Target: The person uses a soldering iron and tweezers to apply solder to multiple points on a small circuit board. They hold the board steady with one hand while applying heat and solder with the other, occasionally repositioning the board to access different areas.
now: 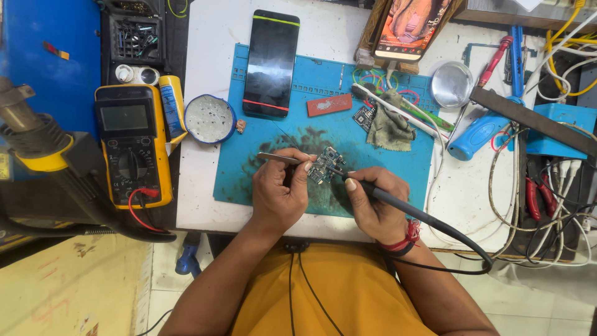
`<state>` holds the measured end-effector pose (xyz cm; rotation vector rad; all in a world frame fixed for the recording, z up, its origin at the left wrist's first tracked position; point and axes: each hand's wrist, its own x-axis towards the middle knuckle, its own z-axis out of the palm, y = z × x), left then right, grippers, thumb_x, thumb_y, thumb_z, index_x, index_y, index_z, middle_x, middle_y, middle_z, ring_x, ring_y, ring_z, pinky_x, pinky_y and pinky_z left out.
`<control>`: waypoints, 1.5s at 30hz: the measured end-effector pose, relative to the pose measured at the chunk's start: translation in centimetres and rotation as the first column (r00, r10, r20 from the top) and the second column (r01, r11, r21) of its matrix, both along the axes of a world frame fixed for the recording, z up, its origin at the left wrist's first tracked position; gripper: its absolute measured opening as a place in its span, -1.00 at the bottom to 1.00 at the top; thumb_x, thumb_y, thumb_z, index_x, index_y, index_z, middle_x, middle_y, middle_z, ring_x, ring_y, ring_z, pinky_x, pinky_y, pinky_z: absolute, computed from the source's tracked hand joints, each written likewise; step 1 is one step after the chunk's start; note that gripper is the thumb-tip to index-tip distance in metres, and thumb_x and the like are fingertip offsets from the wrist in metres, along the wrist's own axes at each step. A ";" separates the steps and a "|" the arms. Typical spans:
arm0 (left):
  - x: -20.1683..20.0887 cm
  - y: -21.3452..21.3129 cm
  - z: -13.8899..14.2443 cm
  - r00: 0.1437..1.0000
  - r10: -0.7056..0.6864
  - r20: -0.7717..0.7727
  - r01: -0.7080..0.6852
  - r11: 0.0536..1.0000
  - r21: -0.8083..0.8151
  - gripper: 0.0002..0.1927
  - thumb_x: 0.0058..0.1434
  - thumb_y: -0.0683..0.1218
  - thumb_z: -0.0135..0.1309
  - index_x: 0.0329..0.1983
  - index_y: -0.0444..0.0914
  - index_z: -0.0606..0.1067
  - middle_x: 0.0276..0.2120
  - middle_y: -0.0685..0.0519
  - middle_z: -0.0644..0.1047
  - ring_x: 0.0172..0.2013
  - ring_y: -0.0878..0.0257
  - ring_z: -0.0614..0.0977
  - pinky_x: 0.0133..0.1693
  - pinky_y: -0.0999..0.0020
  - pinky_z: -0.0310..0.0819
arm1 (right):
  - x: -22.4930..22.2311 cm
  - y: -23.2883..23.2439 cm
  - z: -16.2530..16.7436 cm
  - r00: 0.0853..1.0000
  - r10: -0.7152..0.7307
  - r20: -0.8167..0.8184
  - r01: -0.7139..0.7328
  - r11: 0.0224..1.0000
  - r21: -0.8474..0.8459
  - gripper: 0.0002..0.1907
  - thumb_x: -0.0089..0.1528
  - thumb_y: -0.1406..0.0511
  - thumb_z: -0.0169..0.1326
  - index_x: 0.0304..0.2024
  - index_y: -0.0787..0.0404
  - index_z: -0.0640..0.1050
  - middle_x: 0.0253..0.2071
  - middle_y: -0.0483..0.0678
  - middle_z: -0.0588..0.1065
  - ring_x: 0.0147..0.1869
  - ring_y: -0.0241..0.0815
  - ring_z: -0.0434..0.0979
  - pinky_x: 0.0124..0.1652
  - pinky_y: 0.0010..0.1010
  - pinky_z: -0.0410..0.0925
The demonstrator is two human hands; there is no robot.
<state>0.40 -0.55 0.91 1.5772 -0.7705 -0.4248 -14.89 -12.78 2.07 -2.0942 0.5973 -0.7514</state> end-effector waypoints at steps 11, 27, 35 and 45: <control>0.0 -0.1 0.0 1.000 0.007 0.003 -0.007 1.000 0.025 -0.92 0.38 -0.24 0.11 -0.10 -0.30 0.47 -0.27 0.03 0.68 -0.47 0.44 0.55 -0.40 0.51 0.44 | 0.1 0.1 0.3 1.000 -0.002 0.003 0.002 1.000 0.007 -0.91 0.30 0.37 0.20 -0.23 0.29 0.56 -0.39 -0.02 0.55 -0.42 -0.22 0.50 -0.37 -0.46 0.31; 0.3 -0.5 -0.8 1.000 0.010 0.015 -0.010 0.999 -0.044 -0.90 0.39 -0.22 0.09 -0.08 -0.32 0.45 -0.27 0.02 0.68 -0.41 0.42 0.62 -0.37 0.51 0.48 | -0.6 0.3 -1.5 0.978 -0.156 0.138 0.133 0.978 0.159 -0.87 0.42 0.35 0.10 -0.12 0.34 0.52 -0.39 -0.09 0.52 -0.35 -0.40 0.44 -0.30 -0.54 0.31; 0.3 -0.4 -1.1 0.998 0.044 0.035 -0.041 0.994 -0.099 -0.89 0.43 -0.21 0.07 -0.04 -0.34 0.47 -0.30 0.06 0.65 -0.41 0.45 0.57 -0.38 0.53 0.44 | -2.2 -0.2 1.3 0.948 -0.313 -0.048 0.312 0.949 -0.037 -0.84 0.40 0.31 0.15 -0.18 0.31 0.55 -0.46 -0.05 0.53 -0.39 -0.32 0.50 -0.33 -0.49 0.35; 0.1 -0.2 -1.8 0.998 0.043 -0.039 -0.050 0.981 -0.189 -0.87 0.44 -0.23 0.06 0.01 -0.34 0.43 -0.18 0.08 0.64 -0.30 0.51 0.56 -0.27 0.59 0.45 | -2.8 -0.2 4.6 0.935 -0.270 -0.229 0.250 0.961 -0.115 -0.88 0.29 0.33 0.21 -0.30 0.28 0.60 -0.57 0.03 0.51 -0.53 -0.13 0.49 -0.45 -0.36 0.32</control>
